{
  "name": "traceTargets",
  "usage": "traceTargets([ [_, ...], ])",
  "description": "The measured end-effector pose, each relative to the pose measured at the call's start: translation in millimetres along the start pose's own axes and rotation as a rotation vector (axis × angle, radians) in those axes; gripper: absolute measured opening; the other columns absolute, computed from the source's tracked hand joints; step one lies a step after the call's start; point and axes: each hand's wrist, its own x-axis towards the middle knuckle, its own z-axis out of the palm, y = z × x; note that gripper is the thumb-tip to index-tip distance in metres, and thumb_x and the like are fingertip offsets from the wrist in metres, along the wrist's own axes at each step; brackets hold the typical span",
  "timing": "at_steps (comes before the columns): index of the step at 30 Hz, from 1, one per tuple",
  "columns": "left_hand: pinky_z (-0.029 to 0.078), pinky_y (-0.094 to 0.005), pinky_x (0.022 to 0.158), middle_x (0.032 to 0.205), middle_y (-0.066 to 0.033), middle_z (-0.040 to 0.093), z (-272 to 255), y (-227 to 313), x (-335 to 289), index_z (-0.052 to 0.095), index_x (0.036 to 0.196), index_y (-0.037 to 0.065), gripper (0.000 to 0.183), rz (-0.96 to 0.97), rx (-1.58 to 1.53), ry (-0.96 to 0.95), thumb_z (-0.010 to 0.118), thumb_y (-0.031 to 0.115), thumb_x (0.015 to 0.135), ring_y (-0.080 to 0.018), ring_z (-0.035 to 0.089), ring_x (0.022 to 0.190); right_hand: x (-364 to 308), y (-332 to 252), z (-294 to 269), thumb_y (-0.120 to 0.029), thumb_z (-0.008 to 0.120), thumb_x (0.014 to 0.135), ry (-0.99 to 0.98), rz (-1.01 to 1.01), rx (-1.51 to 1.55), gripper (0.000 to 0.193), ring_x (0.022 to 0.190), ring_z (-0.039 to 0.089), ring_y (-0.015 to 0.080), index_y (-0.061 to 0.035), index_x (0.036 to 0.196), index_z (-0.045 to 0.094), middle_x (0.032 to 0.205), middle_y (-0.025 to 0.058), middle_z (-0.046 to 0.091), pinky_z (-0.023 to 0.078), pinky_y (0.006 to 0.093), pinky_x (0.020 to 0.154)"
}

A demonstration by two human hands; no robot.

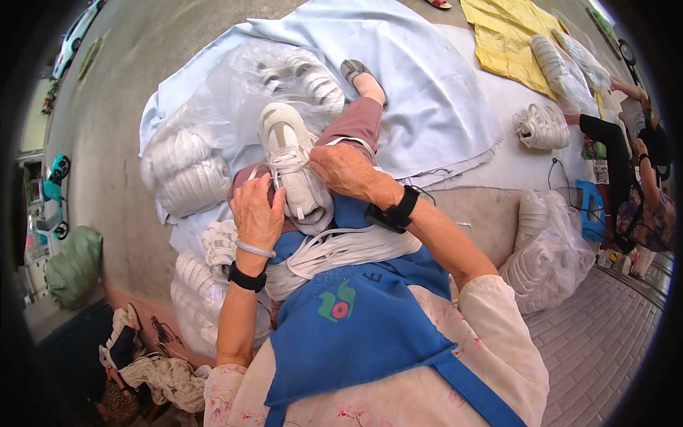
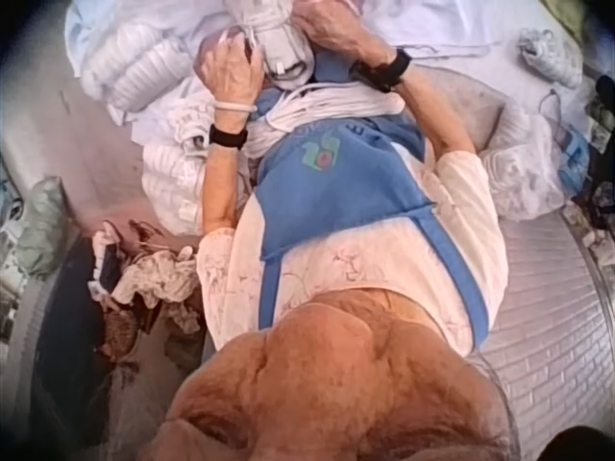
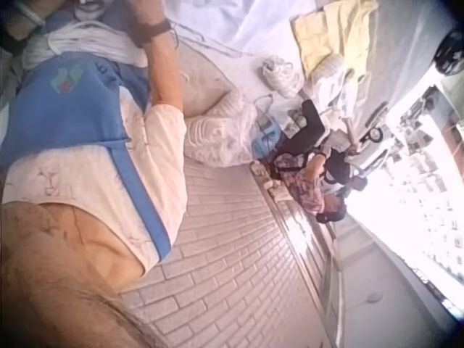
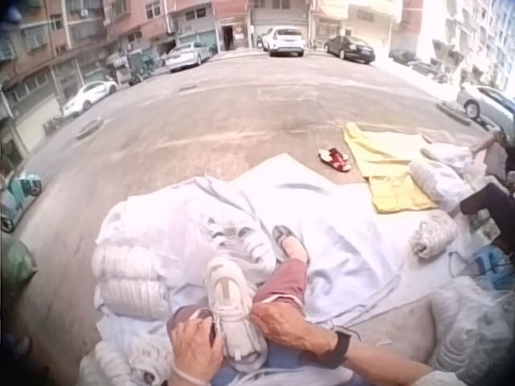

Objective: The recorder is sitting down and lacing a pair of white sneakers.

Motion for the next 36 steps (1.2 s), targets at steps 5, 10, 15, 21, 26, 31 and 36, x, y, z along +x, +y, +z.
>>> traceTargets([
  [5,0.041,-0.0443,0.082,0.095,-0.0172,0.061,10.0,-5.6,6.8,0.059,0.106,0.000,0.033,-0.034,-0.027,-0.070,0.058,0.012,0.076,-0.0337,0.055,0.091,3.4,7.8,10.6,-0.014,0.051,0.085,0.014,-0.126,-0.090,0.017,0.066,0.057,0.0316,-0.0021,0.073,0.055,0.070,0.0146,0.054,0.045,0.0378,0.062],
  [10,0.045,-0.0450,0.074,0.086,-0.0206,0.061,7.3,-10.5,13.7,0.057,0.102,-0.001,0.028,-0.018,-0.207,0.001,0.053,0.004,0.074,-0.0380,0.057,0.079,11.9,14.1,7.1,-0.012,0.053,0.083,-0.051,-0.033,-0.048,0.015,0.066,0.057,0.0309,-0.0018,0.073,0.055,0.070,0.0141,0.055,0.045,0.0371,0.061],
  [15,0.044,-0.0465,0.065,0.079,-0.0205,0.059,2.1,5.2,25.6,0.052,0.097,-0.001,0.024,0.088,-0.229,-0.010,0.050,-0.003,0.074,-0.0391,0.056,0.074,11.0,4.1,-12.2,-0.006,0.056,0.073,-0.124,-0.021,-0.228,0.007,0.066,0.062,0.0309,0.0004,0.075,0.055,0.069,0.0164,0.059,0.047,0.0380,0.057],
  [21,0.042,-0.0455,0.060,0.071,-0.0151,0.057,5.6,-4.5,18.2,0.057,0.089,0.006,0.012,0.206,-0.054,-0.024,0.052,0.003,0.079,-0.0351,0.056,0.068,14.9,12.1,21.9,-0.015,0.057,0.076,-0.058,-0.074,-0.110,0.013,0.060,0.060,0.0357,-0.0025,0.074,0.057,0.066,0.0186,0.060,0.046,0.0429,0.051],
  [26,0.042,-0.0438,0.067,0.074,-0.0147,0.055,0.5,5.2,22.4,0.057,0.082,0.005,0.007,0.359,-0.027,0.131,0.056,0.006,0.076,-0.0345,0.054,0.072,-2.8,9.7,14.7,-0.025,0.058,0.080,0.185,0.036,0.128,0.023,0.068,0.057,0.0386,-0.0026,0.082,0.054,0.077,0.0185,0.055,0.045,0.0457,0.063],
  [31,0.043,-0.0413,0.069,0.075,-0.0145,0.055,-3.8,9.5,19.9,0.056,0.080,0.002,0.012,0.349,-0.186,0.071,0.062,0.011,0.074,-0.0335,0.055,0.072,-5.3,-4.4,31.5,-0.022,0.063,0.074,0.226,0.037,-0.157,0.028,0.073,0.059,0.0323,-0.0032,0.089,0.050,0.086,0.0143,0.050,0.046,0.0442,0.063],
  [36,0.048,-0.0344,0.053,0.068,-0.0140,0.060,14.9,21.3,18.2,0.054,0.084,-0.001,0.013,0.295,-0.389,-0.088,0.059,0.011,0.083,-0.0278,0.061,0.059,-19.5,-18.1,14.7,-0.027,0.063,0.072,0.305,-0.004,-0.368,0.028,0.081,0.055,0.0282,-0.0045,0.087,0.055,0.087,0.0118,0.051,0.042,0.0387,0.070],
])
